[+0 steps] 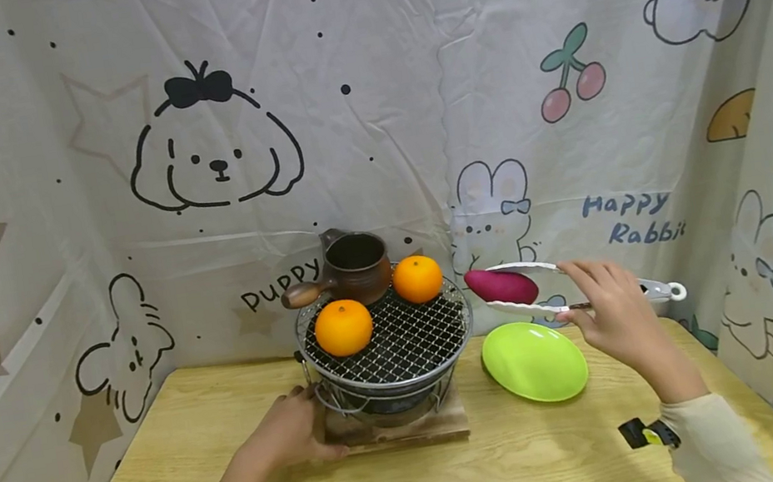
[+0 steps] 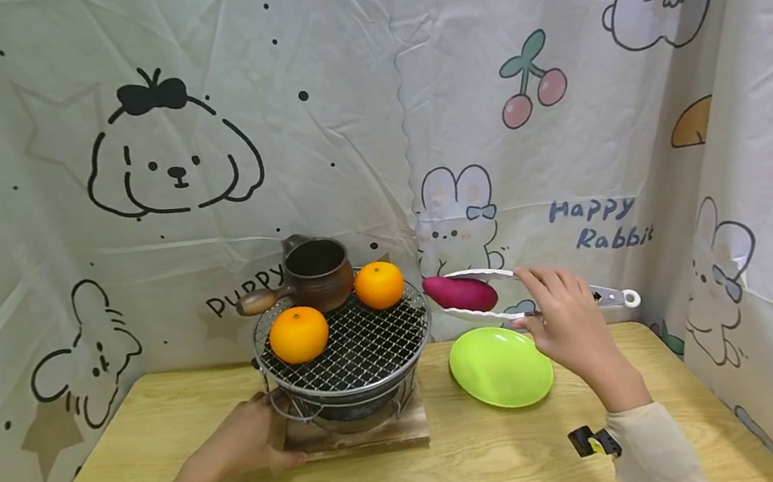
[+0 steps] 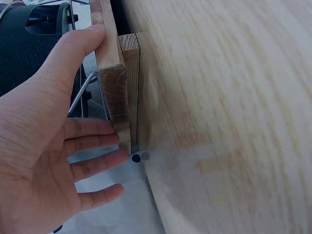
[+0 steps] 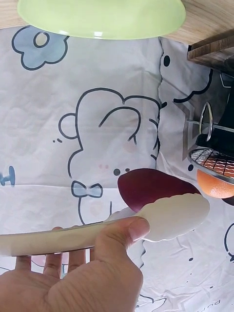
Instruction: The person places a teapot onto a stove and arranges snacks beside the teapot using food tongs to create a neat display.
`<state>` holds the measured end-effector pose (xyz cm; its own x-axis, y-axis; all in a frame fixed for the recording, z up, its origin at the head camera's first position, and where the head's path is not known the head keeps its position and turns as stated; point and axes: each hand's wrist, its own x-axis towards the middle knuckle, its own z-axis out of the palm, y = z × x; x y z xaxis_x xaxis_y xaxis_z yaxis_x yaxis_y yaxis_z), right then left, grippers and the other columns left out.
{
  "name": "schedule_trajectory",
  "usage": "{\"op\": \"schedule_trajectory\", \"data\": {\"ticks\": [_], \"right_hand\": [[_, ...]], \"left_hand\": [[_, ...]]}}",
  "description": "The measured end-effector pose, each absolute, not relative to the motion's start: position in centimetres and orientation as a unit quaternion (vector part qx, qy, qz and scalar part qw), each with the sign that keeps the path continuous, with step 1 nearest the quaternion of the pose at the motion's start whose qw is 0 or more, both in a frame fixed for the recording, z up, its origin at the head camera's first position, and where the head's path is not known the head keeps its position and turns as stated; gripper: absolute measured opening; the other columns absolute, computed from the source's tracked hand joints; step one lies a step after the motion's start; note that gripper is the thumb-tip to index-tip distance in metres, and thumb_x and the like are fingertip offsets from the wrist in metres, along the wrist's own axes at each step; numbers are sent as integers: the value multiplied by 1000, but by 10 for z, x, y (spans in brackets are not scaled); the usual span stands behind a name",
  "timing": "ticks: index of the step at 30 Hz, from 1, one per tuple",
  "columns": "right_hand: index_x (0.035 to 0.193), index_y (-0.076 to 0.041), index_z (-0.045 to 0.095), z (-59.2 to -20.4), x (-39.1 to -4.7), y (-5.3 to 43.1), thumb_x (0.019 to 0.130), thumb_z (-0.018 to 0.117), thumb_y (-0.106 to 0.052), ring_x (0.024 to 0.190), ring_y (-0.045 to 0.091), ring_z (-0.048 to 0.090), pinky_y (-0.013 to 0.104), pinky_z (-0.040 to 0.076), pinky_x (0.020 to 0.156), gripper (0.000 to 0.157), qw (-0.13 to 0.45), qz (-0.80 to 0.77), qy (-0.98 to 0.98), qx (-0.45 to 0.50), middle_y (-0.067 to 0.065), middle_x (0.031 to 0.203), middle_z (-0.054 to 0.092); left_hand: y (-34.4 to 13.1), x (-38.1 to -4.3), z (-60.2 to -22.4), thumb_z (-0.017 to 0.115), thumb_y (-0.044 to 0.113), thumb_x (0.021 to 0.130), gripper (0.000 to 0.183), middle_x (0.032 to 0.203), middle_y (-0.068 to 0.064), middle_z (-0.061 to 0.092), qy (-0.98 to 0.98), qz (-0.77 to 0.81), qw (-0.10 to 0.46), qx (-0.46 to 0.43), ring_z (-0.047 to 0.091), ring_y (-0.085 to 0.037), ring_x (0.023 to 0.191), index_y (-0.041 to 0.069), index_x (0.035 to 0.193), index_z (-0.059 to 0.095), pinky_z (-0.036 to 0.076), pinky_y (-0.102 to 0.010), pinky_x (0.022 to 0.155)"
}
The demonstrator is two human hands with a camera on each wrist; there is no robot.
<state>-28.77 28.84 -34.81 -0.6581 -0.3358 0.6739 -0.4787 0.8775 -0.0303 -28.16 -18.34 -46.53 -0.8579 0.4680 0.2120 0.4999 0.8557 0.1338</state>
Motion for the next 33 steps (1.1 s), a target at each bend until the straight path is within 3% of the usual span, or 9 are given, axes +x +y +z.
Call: {"op": "schedule_trajectory", "data": {"ticks": [11, 23, 33], "right_hand": [[138, 0, 56, -343, -289, 282, 67, 93, -5, 115, 42, 52, 62, 42, 99, 80, 369, 107, -892, 239, 23, 128, 60], [137, 0, 57, -339, -286, 277, 65, 94, -4, 113, 41, 53, 60, 43, 98, 82, 382, 110, -884, 248, 22, 127, 61], [137, 1, 58, -338, -284, 273, 62, 94, -3, 112, 41, 54, 59, 43, 97, 83, 399, 104, -872, 265, 22, 125, 62]], "left_hand": [[-181, -279, -460, 87, 62, 63, 83, 124, -19, 68, -960, -99, 82, -249, 64, -34, 98, 0, 116, 70, 56, -52, 80], [-183, -281, -464, 86, 63, 63, 80, 124, -21, 68, -959, -100, 85, -249, 64, -34, 97, 1, 112, 71, 56, -52, 80], [-183, -280, -464, 87, 60, 63, 88, 126, -23, 67, -959, -104, 83, -249, 64, -36, 99, -3, 122, 67, 55, -53, 81]]}}
